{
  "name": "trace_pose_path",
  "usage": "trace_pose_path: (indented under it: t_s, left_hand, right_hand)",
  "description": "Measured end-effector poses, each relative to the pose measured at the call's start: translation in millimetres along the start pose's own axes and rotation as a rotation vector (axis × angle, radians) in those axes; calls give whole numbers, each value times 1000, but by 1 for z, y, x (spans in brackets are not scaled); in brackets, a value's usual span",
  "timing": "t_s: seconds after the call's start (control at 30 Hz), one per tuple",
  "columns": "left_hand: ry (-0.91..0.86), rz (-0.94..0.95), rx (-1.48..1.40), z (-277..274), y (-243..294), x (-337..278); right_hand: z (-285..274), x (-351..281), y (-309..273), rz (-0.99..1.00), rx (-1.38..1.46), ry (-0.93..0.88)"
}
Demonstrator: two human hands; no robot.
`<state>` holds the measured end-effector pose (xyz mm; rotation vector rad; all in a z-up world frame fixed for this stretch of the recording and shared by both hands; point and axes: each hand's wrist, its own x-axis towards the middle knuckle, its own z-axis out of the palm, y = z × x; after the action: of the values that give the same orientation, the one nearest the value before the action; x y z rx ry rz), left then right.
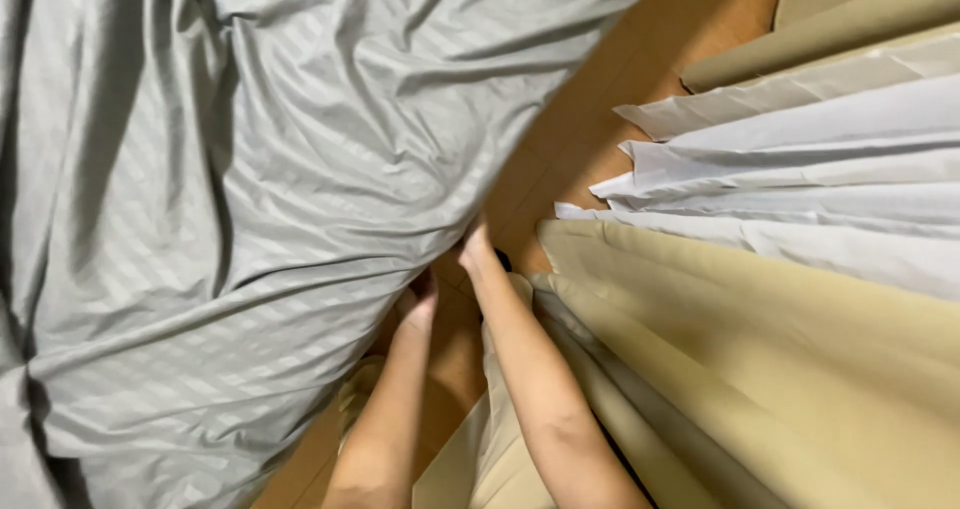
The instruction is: Making a bed by spreading the sheet, tucking in edges, and arranging pillows and folded blankets.
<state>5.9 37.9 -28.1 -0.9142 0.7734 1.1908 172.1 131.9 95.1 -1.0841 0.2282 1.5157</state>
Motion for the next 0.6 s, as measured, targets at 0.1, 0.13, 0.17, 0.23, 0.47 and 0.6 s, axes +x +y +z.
trace_pose_path:
  t_s: [0.1,0.13,0.17,0.23,0.47,0.6]
  left_hand:
    - [-47,10,-51,-14,11,34]
    - [-41,44,-54,-23,22,45]
    - [-41,48,-43,-33,31,51]
    - [-73,79,3,-43,42,72]
    - [-38,42,-56,-18,28,53]
    - [-115,91,4,-15,21,65]
  right_hand:
    - [13,-10,-14,22,57,1]
    - [12,-8,-10,26,73,-25]
    - [11,-11,-4,26,84,-26]
    - [13,-8,-2,-21,59,-19]
    - [21,-21,-31,-34,4,43]
    - [-10,-3,-18,12,140,-81]
